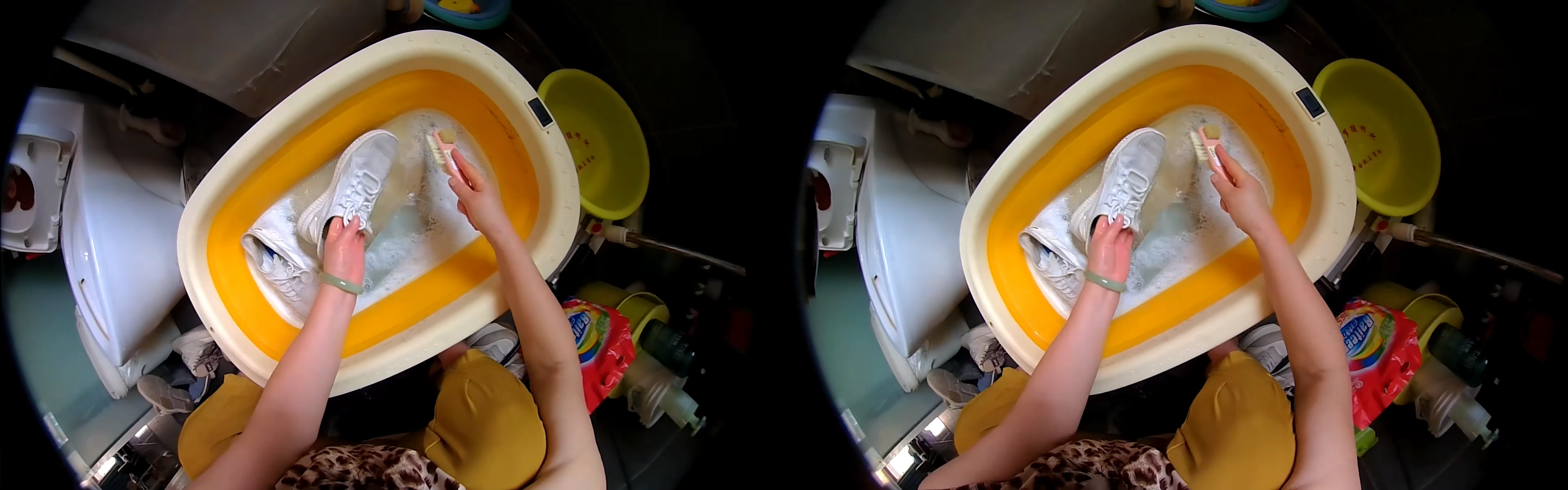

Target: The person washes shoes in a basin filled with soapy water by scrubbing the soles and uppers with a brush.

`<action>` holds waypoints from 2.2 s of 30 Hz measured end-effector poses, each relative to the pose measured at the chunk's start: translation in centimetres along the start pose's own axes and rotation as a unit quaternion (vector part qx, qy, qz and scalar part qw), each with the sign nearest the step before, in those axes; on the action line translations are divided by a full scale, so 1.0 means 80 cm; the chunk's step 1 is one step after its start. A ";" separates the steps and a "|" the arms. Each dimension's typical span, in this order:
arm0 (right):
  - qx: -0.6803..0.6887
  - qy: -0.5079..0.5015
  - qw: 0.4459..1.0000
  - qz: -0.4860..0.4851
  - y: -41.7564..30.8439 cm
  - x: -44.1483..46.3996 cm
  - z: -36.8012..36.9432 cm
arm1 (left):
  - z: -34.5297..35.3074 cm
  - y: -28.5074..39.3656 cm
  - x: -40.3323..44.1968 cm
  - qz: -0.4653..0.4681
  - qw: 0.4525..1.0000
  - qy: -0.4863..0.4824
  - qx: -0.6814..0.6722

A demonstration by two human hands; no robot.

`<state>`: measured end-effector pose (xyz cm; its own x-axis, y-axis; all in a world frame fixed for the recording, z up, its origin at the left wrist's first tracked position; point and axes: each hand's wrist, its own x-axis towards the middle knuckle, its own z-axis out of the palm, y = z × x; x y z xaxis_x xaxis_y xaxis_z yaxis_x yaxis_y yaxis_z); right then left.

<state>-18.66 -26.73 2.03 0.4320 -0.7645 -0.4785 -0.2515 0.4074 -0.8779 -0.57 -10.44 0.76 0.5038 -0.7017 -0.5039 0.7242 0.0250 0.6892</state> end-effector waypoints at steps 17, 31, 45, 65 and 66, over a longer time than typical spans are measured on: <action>0.012 -0.023 1.000 0.003 -0.007 -0.009 0.004 | -0.030 0.099 0.138 -0.050 0.730 -0.080 0.677; 0.048 -0.005 0.999 0.006 -0.015 -0.009 0.001 | 0.019 0.050 -0.022 0.200 0.496 -0.086 0.841; 0.057 -0.009 0.998 0.002 -0.009 -0.011 0.007 | 0.009 0.014 0.030 0.049 0.515 -0.053 0.854; 0.086 0.003 0.996 0.036 -0.012 -0.008 0.003 | 0.002 0.007 0.042 0.160 0.401 0.046 0.901; 0.106 0.004 0.994 0.037 -0.013 -0.009 0.002 | -0.002 0.003 0.042 0.147 0.404 0.047 0.901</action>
<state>-18.56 -26.51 3.27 0.4110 -0.7320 -0.5433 -0.0936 0.5590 -0.8239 1.34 -12.67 -0.87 0.5207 -0.8247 -0.2208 -0.8510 -0.5221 -0.0567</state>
